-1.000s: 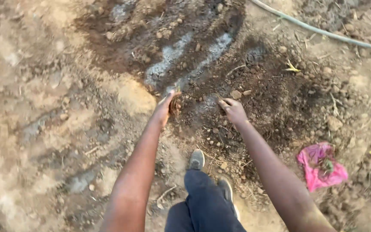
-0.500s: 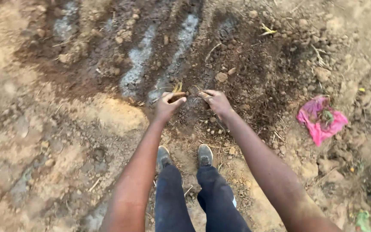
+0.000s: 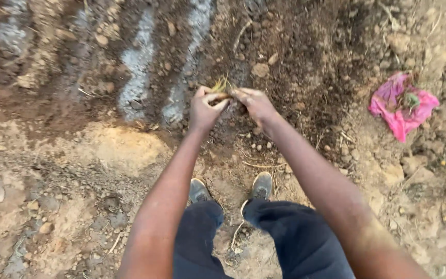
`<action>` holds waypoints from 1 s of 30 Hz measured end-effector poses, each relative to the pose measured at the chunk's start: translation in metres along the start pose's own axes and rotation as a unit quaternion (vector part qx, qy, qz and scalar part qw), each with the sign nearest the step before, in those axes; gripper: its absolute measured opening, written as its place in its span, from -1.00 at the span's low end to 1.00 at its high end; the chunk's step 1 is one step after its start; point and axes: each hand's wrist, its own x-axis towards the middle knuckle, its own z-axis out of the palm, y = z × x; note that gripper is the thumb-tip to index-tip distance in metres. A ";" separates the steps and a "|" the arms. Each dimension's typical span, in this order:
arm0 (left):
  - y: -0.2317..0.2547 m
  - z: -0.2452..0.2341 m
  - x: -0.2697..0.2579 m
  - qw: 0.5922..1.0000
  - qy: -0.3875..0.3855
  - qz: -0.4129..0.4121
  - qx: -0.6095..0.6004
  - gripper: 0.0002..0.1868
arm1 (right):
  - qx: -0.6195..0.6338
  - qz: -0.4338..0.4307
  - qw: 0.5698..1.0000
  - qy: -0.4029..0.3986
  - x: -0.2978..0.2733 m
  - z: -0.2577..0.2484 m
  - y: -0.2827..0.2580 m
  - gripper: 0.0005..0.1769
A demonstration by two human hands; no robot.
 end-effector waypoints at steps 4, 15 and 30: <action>0.008 0.020 0.023 0.999 -0.034 0.033 0.018 -0.73 | 0.074 -0.054 0.993 -0.070 0.036 -0.047 0.018 -0.53; 0.008 0.002 0.143 0.975 -0.137 0.105 -0.140 -0.69 | -0.168 -0.237 0.940 0.180 0.043 -0.304 -0.019 -0.69; -0.078 0.095 0.135 0.979 -0.198 0.053 -0.014 -0.82 | -0.311 -0.240 0.904 0.171 0.169 -0.154 0.091 -0.49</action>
